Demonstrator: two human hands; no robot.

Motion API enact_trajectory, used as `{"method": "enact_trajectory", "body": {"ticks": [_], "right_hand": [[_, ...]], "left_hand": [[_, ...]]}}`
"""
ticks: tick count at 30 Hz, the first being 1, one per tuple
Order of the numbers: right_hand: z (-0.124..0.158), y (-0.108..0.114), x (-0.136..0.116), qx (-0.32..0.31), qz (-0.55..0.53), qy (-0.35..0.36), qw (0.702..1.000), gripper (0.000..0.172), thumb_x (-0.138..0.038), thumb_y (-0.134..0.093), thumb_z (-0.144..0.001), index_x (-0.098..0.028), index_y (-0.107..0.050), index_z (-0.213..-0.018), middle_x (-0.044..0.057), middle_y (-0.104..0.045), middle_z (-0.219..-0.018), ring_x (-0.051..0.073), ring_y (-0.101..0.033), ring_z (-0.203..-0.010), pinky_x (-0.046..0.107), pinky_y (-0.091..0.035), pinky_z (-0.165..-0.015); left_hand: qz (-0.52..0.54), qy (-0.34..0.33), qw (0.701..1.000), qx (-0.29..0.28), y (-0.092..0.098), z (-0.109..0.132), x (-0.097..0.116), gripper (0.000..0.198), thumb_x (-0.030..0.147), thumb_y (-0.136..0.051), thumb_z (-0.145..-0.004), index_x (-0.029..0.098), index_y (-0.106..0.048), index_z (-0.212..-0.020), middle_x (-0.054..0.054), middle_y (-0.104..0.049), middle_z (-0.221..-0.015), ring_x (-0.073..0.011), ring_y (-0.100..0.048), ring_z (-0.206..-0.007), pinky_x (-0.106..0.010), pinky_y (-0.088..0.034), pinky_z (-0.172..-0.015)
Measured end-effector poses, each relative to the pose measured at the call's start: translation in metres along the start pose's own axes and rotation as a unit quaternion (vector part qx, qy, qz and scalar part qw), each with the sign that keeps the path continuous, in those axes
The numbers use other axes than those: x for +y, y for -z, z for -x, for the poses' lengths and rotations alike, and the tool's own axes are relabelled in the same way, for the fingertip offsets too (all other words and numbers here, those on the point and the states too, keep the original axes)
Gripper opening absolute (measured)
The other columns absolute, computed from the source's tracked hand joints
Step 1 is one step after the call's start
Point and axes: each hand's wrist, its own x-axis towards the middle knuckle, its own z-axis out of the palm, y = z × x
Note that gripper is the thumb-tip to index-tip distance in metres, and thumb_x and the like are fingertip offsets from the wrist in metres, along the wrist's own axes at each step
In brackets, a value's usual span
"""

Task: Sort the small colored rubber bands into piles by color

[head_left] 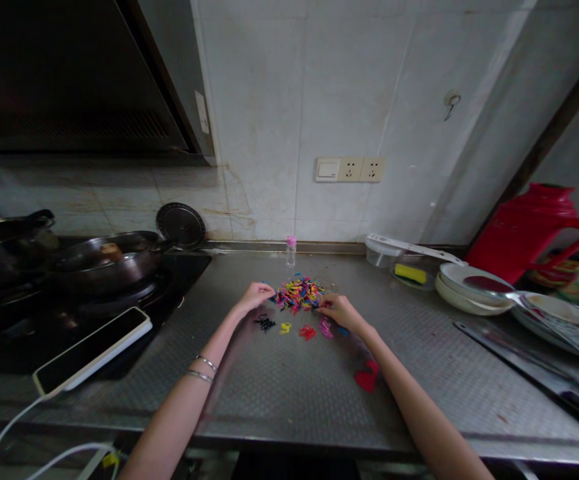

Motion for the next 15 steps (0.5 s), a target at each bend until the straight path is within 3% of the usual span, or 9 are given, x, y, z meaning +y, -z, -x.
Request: {"method": "enact_trajectory", "body": {"ticks": [4, 11, 15], "right_hand": [[0.0, 0.002, -0.01, 0.018, -0.014, 0.002, 1.0, 0.014, -0.028, -0.056, -0.071, -0.016, -0.062, -0.071, 0.001, -0.061, -0.068, 0.013, -0.054, -0.065, 0.022, -0.041, -0.061], [-0.001, -0.006, -0.037, 0.054, -0.04, 0.029, 0.997, 0.014, -0.028, -0.056, -0.072, -0.016, -0.063, -0.073, 0.002, -0.062, -0.071, 0.013, -0.055, -0.067, 0.023, -0.041, -0.064], [-0.004, -0.016, -0.05, 0.053, -0.055, 0.056, 0.995, 0.011, -0.024, -0.054, -0.073, -0.017, -0.062, -0.074, 0.002, -0.063, -0.074, 0.014, -0.056, -0.071, 0.024, -0.042, -0.068]], "left_hand": [[0.01, -0.031, 0.999, -0.021, -0.013, 0.003, 0.007, 0.037, 0.038, -0.059, -0.067, 0.006, -0.064, -0.084, 0.0, -0.054, -0.053, -0.005, -0.037, -0.042, -0.019, -0.027, -0.042], [0.058, -0.078, 0.988, -0.122, -0.053, 0.015, 0.018, 0.046, 0.025, -0.062, -0.066, 0.011, -0.055, -0.109, -0.004, -0.062, -0.079, -0.0055, -0.048, -0.048, -0.018, -0.037, -0.046], [0.093, -0.091, 0.98, -0.148, -0.071, 0.015, 0.011, 0.042, 0.024, -0.062, -0.066, 0.011, -0.057, -0.106, -0.007, -0.062, -0.09, -0.0073, -0.052, -0.054, -0.02, -0.042, -0.05]]}}
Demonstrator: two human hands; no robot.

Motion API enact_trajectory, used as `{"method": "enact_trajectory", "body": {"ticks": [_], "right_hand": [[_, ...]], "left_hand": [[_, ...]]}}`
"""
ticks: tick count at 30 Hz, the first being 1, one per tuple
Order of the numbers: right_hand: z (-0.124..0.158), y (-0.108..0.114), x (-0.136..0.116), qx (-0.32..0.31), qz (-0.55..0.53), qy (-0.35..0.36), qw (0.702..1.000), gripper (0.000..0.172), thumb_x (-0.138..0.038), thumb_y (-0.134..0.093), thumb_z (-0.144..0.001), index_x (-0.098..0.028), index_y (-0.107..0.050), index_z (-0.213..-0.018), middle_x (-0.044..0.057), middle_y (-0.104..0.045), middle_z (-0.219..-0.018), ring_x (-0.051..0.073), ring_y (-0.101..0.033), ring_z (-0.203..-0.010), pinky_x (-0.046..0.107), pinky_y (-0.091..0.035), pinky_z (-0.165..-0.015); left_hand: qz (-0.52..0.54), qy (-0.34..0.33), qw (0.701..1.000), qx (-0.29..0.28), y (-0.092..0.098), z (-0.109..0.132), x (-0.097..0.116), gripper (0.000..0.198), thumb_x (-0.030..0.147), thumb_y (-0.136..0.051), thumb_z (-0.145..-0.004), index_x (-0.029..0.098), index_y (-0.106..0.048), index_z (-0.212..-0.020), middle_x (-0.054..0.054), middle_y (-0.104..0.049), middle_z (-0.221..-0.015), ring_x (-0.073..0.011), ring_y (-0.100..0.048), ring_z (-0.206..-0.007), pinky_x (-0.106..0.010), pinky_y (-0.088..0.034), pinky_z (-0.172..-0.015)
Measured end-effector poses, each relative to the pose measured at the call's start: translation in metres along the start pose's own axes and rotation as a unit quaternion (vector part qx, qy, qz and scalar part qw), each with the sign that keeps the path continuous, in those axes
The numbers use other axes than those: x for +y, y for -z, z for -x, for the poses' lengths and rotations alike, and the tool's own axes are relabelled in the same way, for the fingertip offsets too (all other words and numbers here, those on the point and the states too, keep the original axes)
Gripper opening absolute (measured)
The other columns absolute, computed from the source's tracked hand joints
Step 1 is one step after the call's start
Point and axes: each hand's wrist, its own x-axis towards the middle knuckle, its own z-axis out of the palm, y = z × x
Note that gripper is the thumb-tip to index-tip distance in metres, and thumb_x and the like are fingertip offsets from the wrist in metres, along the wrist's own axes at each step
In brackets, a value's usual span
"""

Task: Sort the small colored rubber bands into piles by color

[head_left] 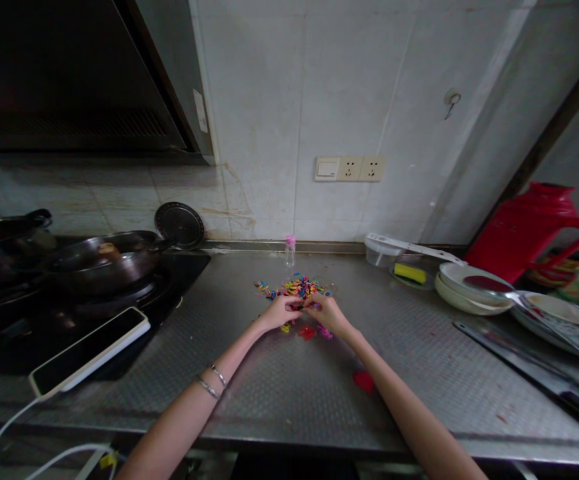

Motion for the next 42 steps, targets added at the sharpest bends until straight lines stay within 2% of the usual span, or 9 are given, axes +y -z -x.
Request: {"method": "enact_trajectory", "body": {"ticks": [5, 9, 17, 21, 26, 29, 36, 42], "right_hand": [[-0.002, -0.006, -0.005, 0.015, -0.001, 0.009, 1.0, 0.01, -0.02, -0.053, -0.073, -0.017, -0.062, -0.078, 0.004, -0.064, -0.077, 0.015, -0.056, -0.075, 0.026, -0.042, -0.071], [-0.002, -0.003, -0.007, 0.02, -0.009, 0.005, 1.0, 0.012, -0.02, -0.053, -0.073, -0.017, -0.062, -0.081, 0.004, -0.064, -0.081, 0.015, -0.057, -0.077, 0.027, -0.043, -0.073], [-0.001, -0.001, 0.001, 0.025, 0.0, 0.006, 1.0, 0.012, -0.02, -0.053, -0.073, -0.018, -0.062, -0.081, 0.003, -0.064, -0.08, 0.014, -0.057, -0.075, 0.025, -0.042, -0.071], [0.0, 0.001, 0.007, 0.036, 0.007, -0.003, 0.999, 0.013, -0.022, -0.053, -0.074, -0.018, -0.063, -0.081, 0.003, -0.063, -0.077, 0.014, -0.057, -0.073, 0.025, -0.042, -0.069], [0.001, 0.005, 0.009, 0.033, 0.022, -0.003, 0.999, 0.015, -0.019, -0.051, -0.073, -0.017, -0.063, -0.082, 0.004, -0.064, -0.079, 0.015, -0.057, -0.076, 0.026, -0.042, -0.072], [0.002, 0.004, 0.012, 0.029, 0.03, -0.014, 0.999, 0.017, -0.019, -0.052, -0.073, -0.017, -0.063, -0.085, 0.005, -0.064, -0.085, 0.016, -0.058, -0.08, 0.027, -0.042, -0.074], [0.003, 0.001, 0.019, 0.021, 0.036, -0.013, 0.999, 0.018, -0.019, -0.05, -0.076, -0.018, -0.064, -0.088, 0.005, -0.065, -0.086, 0.016, -0.058, -0.081, 0.027, -0.042, -0.075], [-0.006, -0.006, 0.007, -0.022, 0.042, 0.023, 0.999, 0.018, -0.022, -0.05, -0.078, -0.018, -0.065, -0.087, 0.005, -0.066, -0.087, 0.016, -0.058, -0.082, 0.026, -0.042, -0.076]], "left_hand": [[-0.034, -0.008, 0.999, 0.037, 0.002, -0.004, -0.012, 0.03, 0.026, -0.058, -0.069, 0.008, -0.063, -0.092, -0.006, -0.063, -0.074, -0.0094, -0.052, -0.054, -0.021, -0.042, -0.05], [-0.091, -0.006, 0.995, 0.047, 0.01, -0.004, -0.01, 0.025, 0.024, -0.052, -0.074, 0.008, -0.065, -0.087, -0.004, -0.061, -0.062, -0.0089, -0.049, -0.048, -0.021, -0.04, -0.049], [-0.177, -0.035, 0.981, 0.07, 0.022, -0.003, -0.003, 0.024, 0.025, -0.051, -0.075, 0.01, -0.067, -0.083, -0.006, -0.065, -0.074, -0.0142, -0.054, -0.067, -0.022, -0.04, -0.06], [-0.21, -0.024, 0.974, 0.077, 0.032, -0.002, -0.004, 0.027, 0.027, -0.048, -0.076, 0.009, -0.067, -0.075, -0.005, -0.064, -0.068, -0.0141, -0.053, -0.063, -0.022, -0.039, -0.059], [-0.19, -0.029, 0.977, 0.088, 0.036, -0.003, -0.005, 0.027, 0.023, -0.046, -0.076, 0.011, -0.066, -0.09, -0.006, -0.067, -0.082, -0.0144, -0.057, -0.069, -0.023, -0.041, -0.062], [-0.191, -0.014, 0.976, 0.105, 0.038, -0.003, -0.006, 0.03, 0.02, -0.047, -0.074, 0.011, -0.065, -0.096, -0.007, -0.067, -0.084, -0.0138, -0.057, -0.067, -0.023, -0.042, -0.06], [-0.16, 0.018, 0.975, 0.154, 0.048, -0.002, -0.002, 0.027, 0.02, -0.047, -0.073, 0.01, -0.066, -0.089, -0.008, -0.066, -0.083, -0.0095, -0.053, -0.053, -0.02, -0.04, -0.05], [-0.153, 0.042, 0.968, 0.196, 0.061, -0.001, 0.004, 0.025, 0.02, -0.051, -0.071, 0.007, -0.066, -0.087, -0.007, -0.065, -0.073, -0.0072, -0.047, -0.048, -0.018, -0.036, -0.045]]}}
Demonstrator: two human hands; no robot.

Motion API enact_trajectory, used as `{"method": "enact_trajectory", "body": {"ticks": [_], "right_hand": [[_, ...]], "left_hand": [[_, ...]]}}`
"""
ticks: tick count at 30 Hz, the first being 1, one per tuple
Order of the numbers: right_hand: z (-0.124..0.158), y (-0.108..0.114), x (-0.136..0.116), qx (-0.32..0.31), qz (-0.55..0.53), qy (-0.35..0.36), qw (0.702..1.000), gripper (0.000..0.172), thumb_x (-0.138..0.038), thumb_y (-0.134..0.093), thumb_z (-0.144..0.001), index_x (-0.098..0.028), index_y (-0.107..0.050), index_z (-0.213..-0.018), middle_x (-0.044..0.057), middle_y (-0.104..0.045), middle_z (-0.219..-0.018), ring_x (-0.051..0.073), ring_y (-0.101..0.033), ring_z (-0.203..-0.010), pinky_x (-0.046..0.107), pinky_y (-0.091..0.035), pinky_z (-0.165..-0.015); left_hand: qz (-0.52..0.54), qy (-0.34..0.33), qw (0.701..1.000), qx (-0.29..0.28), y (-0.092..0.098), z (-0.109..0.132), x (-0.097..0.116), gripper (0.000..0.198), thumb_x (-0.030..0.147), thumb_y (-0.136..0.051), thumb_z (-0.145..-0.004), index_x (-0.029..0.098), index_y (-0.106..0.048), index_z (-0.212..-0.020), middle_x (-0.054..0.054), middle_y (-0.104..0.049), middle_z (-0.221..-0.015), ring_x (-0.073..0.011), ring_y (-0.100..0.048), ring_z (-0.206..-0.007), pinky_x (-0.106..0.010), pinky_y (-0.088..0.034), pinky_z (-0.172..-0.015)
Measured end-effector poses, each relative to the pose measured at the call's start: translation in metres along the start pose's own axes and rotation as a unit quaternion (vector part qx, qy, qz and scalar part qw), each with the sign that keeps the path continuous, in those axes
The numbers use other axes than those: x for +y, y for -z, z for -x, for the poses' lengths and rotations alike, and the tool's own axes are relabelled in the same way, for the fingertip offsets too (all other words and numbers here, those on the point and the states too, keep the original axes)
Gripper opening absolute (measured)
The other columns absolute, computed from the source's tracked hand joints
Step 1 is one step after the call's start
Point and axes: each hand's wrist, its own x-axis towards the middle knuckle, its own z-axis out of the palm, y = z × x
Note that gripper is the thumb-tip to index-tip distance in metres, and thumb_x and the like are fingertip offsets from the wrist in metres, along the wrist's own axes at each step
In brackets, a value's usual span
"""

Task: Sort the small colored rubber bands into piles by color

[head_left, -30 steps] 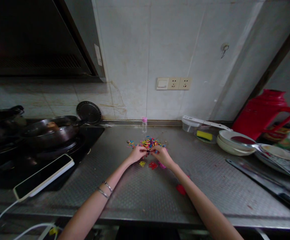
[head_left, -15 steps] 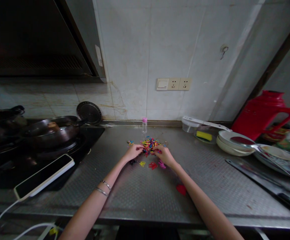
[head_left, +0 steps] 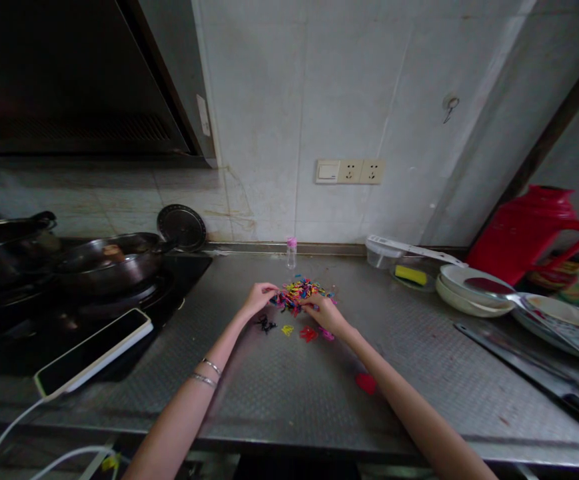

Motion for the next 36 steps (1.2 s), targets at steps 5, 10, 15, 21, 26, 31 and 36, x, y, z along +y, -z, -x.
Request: {"method": "enact_trajectory", "body": {"ticks": [5, 10, 15, 21, 26, 31, 36], "right_hand": [[-0.018, -0.01, -0.016, -0.014, 0.008, 0.035, 0.999, 0.019, -0.023, -0.048, -0.08, -0.018, -0.066, -0.085, 0.004, -0.066, -0.082, 0.014, -0.057, -0.078, 0.024, -0.042, -0.072], [-0.031, -0.025, -0.026, -0.013, -0.008, 0.022, 1.0, 0.02, -0.024, -0.047, -0.082, -0.019, -0.066, -0.083, 0.003, -0.065, -0.079, 0.013, -0.057, -0.074, 0.023, -0.041, -0.069], [-0.034, -0.043, -0.03, -0.007, -0.059, -0.003, 0.998, 0.017, -0.021, -0.05, -0.079, -0.018, -0.067, -0.082, 0.002, -0.065, -0.078, 0.012, -0.057, -0.071, 0.022, -0.041, -0.068], [-0.032, -0.05, -0.033, 0.012, -0.08, -0.031, 0.996, 0.016, -0.021, -0.052, -0.077, -0.017, -0.067, -0.081, 0.003, -0.066, -0.076, 0.013, -0.057, -0.07, 0.022, -0.041, -0.066], [-0.03, -0.051, -0.033, 0.012, -0.083, -0.031, 0.996, 0.017, -0.024, -0.052, -0.077, -0.016, -0.067, -0.079, 0.003, -0.066, -0.073, 0.012, -0.056, -0.066, 0.021, -0.041, -0.062], [-0.027, -0.05, -0.034, 0.004, -0.074, -0.025, 0.997, 0.017, -0.025, -0.052, -0.077, -0.016, -0.066, -0.078, 0.003, -0.066, -0.075, 0.013, -0.057, -0.068, 0.021, -0.041, -0.064], [-0.025, -0.05, -0.038, -0.011, -0.07, -0.007, 0.997, 0.016, -0.024, -0.052, -0.078, -0.016, -0.066, -0.078, 0.004, -0.065, -0.078, 0.012, -0.057, -0.071, 0.021, -0.041, -0.067]], "left_hand": [[0.007, -0.016, 0.994, -0.105, 0.013, 0.005, 0.007, 0.035, 0.037, -0.054, -0.071, 0.008, -0.066, -0.085, -0.004, -0.062, -0.064, -0.0059, -0.04, -0.045, -0.018, -0.029, -0.042], [-0.006, -0.029, 0.977, -0.21, 0.029, 0.008, 0.014, 0.038, 0.042, -0.06, -0.066, 0.009, -0.067, -0.082, 0.0, -0.057, -0.057, -0.0055, -0.037, -0.044, -0.018, -0.026, -0.042], [-0.022, -0.023, 0.978, -0.205, 0.042, 0.006, 0.008, 0.034, 0.04, -0.06, -0.065, 0.01, -0.068, -0.079, 0.0, -0.056, -0.057, -0.0058, -0.038, -0.045, -0.019, -0.027, -0.043], [-0.034, -0.015, 0.972, -0.234, 0.046, 0.006, 0.005, 0.031, 0.036, -0.062, -0.062, 0.009, -0.069, -0.076, 0.001, -0.055, -0.053, -0.0056, -0.035, -0.043, -0.02, -0.026, -0.044], [-0.045, -0.012, 0.969, -0.244, 0.047, 0.006, 0.004, 0.028, 0.033, -0.06, -0.061, 0.009, -0.068, -0.072, 0.0, -0.056, -0.052, -0.0061, -0.036, -0.044, -0.02, -0.025, -0.044], [-0.059, 0.001, 0.967, -0.249, 0.057, 0.008, 0.002, 0.025, 0.03, -0.058, -0.061, 0.009, -0.068, -0.071, 0.0, -0.055, -0.052, -0.0057, -0.036, -0.043, -0.019, -0.023, -0.043], [-0.075, 0.054, 0.952, -0.292, 0.065, 0.008, -0.007, 0.025, 0.029, -0.057, -0.061, 0.01, -0.068, -0.073, -0.001, -0.057, -0.055, -0.0046, -0.034, -0.039, -0.018, -0.021, -0.039]]}}
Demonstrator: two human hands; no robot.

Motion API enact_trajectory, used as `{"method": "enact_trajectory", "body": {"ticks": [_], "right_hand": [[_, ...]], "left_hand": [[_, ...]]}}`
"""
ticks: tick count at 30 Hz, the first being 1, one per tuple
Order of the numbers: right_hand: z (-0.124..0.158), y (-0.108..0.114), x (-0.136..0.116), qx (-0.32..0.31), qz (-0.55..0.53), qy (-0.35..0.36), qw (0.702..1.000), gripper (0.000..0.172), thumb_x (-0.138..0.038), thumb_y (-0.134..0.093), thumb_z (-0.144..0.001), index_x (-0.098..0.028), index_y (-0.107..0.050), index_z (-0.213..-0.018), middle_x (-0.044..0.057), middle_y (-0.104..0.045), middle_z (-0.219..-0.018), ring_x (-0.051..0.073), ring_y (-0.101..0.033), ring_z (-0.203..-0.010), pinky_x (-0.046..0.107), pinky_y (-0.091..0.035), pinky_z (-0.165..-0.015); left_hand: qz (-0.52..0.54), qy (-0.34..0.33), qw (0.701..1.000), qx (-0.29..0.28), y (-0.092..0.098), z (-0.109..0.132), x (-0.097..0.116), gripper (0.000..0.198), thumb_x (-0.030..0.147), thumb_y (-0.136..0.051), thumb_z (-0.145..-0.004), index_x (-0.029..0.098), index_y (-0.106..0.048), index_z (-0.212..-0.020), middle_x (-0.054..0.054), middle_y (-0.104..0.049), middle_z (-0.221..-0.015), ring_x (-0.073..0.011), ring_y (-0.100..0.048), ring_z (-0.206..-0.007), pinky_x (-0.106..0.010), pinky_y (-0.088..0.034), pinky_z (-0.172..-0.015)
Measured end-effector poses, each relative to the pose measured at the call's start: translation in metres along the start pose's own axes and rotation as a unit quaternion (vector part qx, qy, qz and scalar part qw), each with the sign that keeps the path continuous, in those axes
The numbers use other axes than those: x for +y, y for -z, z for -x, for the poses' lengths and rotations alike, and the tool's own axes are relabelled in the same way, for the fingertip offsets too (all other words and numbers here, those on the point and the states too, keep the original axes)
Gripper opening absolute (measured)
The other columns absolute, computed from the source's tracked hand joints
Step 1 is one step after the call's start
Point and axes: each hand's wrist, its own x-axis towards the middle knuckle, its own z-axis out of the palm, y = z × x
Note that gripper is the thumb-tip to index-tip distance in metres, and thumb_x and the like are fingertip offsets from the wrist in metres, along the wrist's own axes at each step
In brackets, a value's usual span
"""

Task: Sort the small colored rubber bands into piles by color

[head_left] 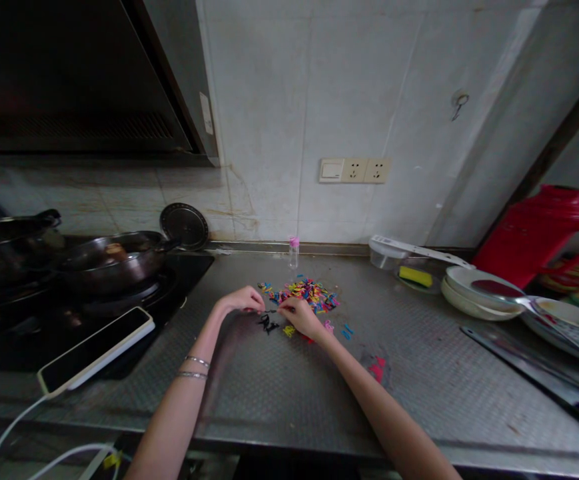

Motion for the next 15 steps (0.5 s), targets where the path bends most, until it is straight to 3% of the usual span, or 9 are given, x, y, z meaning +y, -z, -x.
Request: {"method": "enact_trajectory", "body": {"ticks": [7, 11, 15], "right_hand": [[0.005, -0.011, -0.013, -0.059, -0.003, 0.041, 0.997, 0.012, -0.022, -0.057, -0.074, -0.018, -0.065, -0.081, 0.002, -0.065, -0.078, 0.012, -0.057, -0.072, 0.02, -0.042, -0.067], [0.004, -0.008, -0.017, -0.049, 0.015, 0.058, 0.997, 0.012, -0.02, -0.055, -0.075, -0.019, -0.066, -0.082, 0.002, -0.065, -0.08, 0.013, -0.057, -0.076, 0.022, -0.042, -0.071], [0.001, 0.009, -0.016, -0.02, 0.025, 0.054, 0.998, 0.015, -0.018, -0.052, -0.075, -0.019, -0.066, -0.081, 0.002, -0.065, -0.079, 0.013, -0.057, -0.077, 0.024, -0.041, -0.074]], "left_hand": [[-0.011, 0.03, 0.999, -0.023, 0.003, 0.001, -0.009, 0.029, 0.033, -0.059, -0.058, 0.012, -0.069, -0.076, -0.001, -0.059, -0.057, -0.0042, -0.035, -0.039, -0.017, -0.021, -0.037], [-0.007, 0.032, 0.999, 0.011, 0.003, 0.001, -0.008, 0.033, 0.037, -0.06, -0.058, 0.012, -0.069, -0.078, -0.002, -0.059, -0.058, -0.0047, -0.036, -0.039, -0.018, -0.022, -0.038], [-0.005, 0.011, 0.998, 0.06, -0.001, -0.005, -0.007, 0.032, 0.033, -0.057, -0.061, 0.01, -0.068, -0.079, -0.001, -0.057, -0.055, -0.0058, -0.037, -0.041, -0.019, -0.025, -0.04]]}}
